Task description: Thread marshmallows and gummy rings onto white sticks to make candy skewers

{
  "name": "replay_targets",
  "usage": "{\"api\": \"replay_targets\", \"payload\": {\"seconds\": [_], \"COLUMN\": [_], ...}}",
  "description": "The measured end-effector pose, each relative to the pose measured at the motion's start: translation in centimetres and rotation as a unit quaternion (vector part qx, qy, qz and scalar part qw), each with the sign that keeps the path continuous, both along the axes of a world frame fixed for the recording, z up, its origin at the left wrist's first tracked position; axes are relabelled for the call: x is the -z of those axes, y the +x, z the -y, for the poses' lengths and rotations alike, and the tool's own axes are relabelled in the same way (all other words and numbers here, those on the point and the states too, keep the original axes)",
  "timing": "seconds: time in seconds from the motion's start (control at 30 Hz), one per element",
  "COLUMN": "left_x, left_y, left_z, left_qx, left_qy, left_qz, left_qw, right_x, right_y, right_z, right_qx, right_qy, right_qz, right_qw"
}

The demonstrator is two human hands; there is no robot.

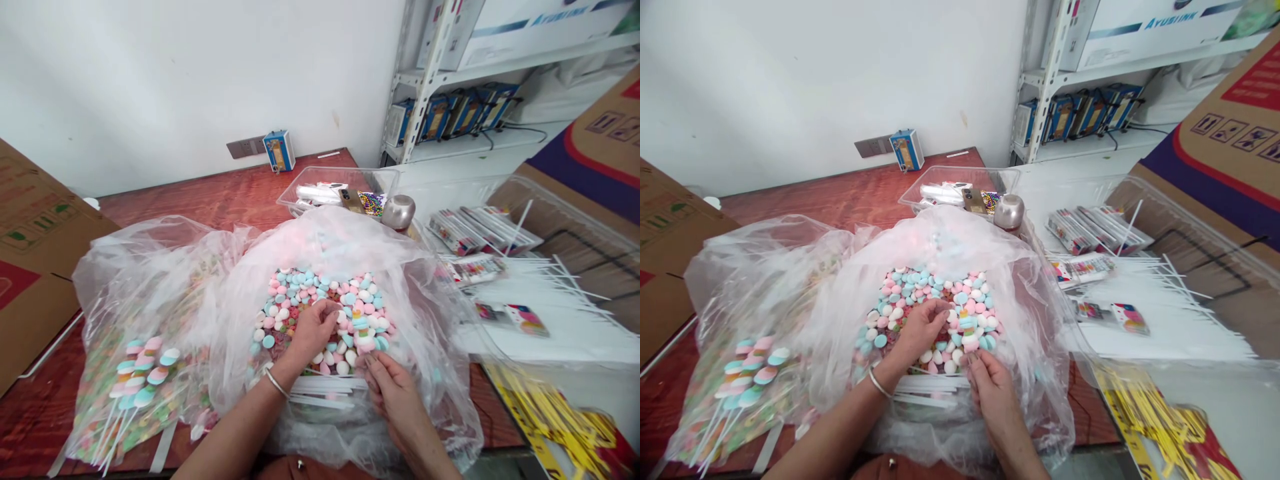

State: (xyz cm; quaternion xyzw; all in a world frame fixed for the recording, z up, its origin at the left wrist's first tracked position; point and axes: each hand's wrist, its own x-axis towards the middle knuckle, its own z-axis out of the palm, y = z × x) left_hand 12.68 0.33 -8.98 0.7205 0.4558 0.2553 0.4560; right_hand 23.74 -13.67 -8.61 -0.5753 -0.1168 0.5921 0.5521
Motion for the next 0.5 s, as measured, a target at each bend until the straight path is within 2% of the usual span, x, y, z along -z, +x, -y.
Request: {"api": "replay_targets", "payload": {"seconds": [0.1, 0.3, 0.5], "left_x": [0.1, -1.1, -1.1], "left_y": [0.1, -0.3, -0.9], "left_z": [0.2, 0.4, 0.4], "left_qx": [-0.018, -0.054, -0.075], "left_qy": [-0.016, 0.065, 0.087], "left_qz": [0.042, 0.033, 0.028], "left_qw": [0.999, 0.996, 0.993], "right_x": [0.4, 0.3, -0.4], "right_y": [0.0, 0.2, 0.3], "right_z": [0.1, 0.1, 0.0], "right_qx": [0.005, 0.017, 0.034], "right_qy": [0.003, -0.003, -0.009], "right_qz": [0.003, -0.006, -0.014], "right_qw": [1.000, 1.000, 0.999]}}
